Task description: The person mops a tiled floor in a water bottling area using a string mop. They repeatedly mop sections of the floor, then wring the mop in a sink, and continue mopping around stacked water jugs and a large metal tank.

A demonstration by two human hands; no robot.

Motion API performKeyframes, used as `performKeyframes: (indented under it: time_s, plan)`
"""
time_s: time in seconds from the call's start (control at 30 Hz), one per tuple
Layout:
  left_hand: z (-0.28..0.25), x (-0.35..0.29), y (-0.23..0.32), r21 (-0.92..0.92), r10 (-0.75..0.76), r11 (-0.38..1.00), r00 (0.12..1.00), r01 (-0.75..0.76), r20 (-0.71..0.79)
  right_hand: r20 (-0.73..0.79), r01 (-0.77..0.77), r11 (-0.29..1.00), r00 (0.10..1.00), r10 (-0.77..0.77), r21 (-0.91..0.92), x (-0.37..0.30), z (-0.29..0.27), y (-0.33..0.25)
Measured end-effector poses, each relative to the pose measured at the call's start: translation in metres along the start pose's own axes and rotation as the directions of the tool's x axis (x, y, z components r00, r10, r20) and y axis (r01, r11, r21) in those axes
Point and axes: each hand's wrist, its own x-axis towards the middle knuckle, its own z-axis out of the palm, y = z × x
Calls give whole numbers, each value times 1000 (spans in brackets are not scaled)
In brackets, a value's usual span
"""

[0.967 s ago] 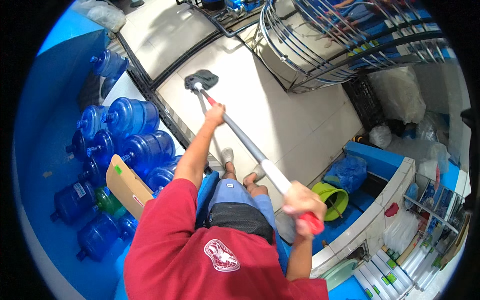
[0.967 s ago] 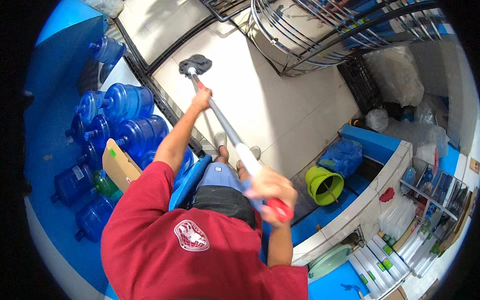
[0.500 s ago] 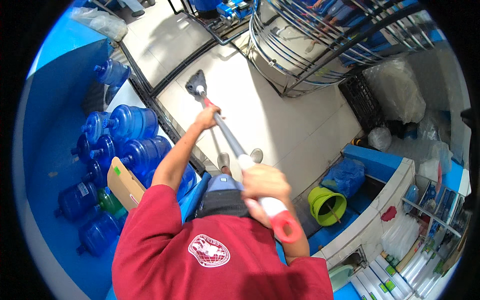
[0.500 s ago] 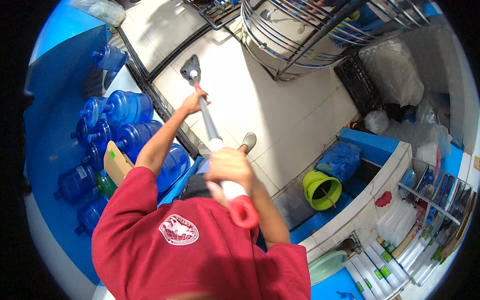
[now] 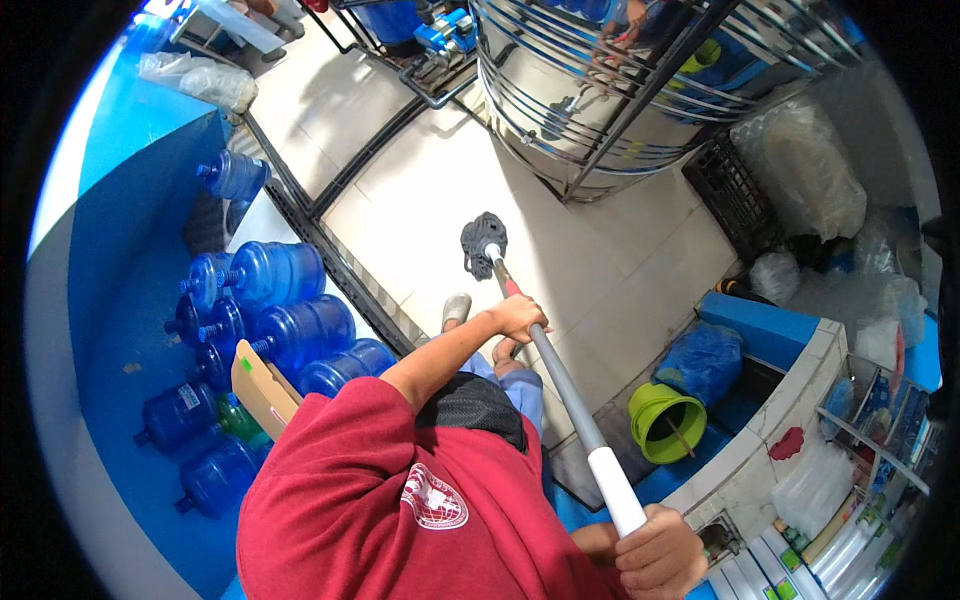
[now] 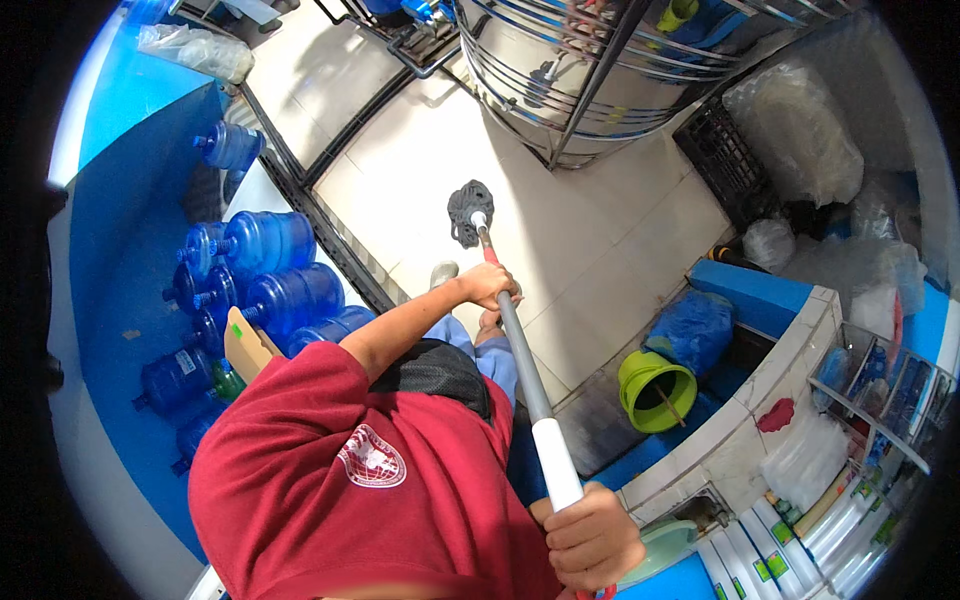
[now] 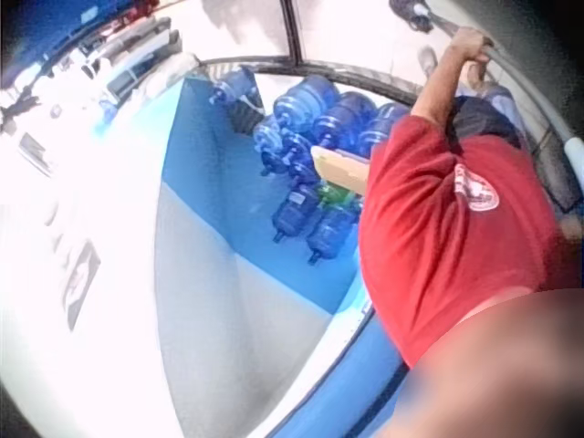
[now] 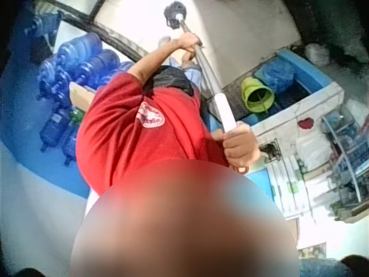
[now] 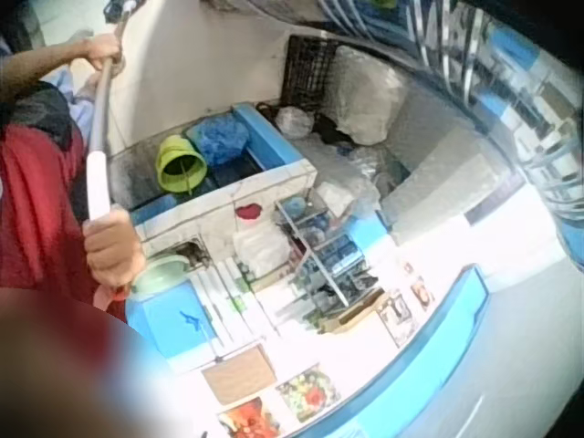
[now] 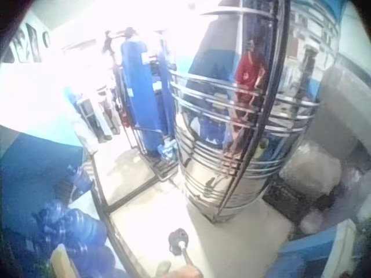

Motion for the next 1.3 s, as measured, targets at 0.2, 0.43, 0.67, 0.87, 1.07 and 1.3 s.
performKeyframes:
  time_s: [0.2, 0.43, 0.67, 0.87, 1.07, 1.3]
  plan:
    - [-35, -3, -103, 190, -321, 927, 946, 324, -46, -612, -323, 919, 781, 123, -227, -63, 11, 43]
    - [-72, -36, -246, -320, -711, 685, 696, 655, -99, -776, -930, 198, 368, 512, -310, -31, 15, 100]
    - [-90, -16, -210, 258, -688, 697, 726, 669, -24, -531, -698, -610, -378, 758, -374, 10, -22, 125]
    - [-74, 12, -144, 296, 11, 955, 999, -21, 34, -625, -455, -779, -471, 622, -432, 49, 3, 91]
    - [-40, 2, -127, 291, 54, 945, 948, -150, 313, -595, -588, -761, -518, 614, -273, 1, 43, 109]
    - [-100, -12, -245, 245, -182, 942, 962, 230, -205, -390, -787, -617, -570, 724, 5, -6, 9, 235]
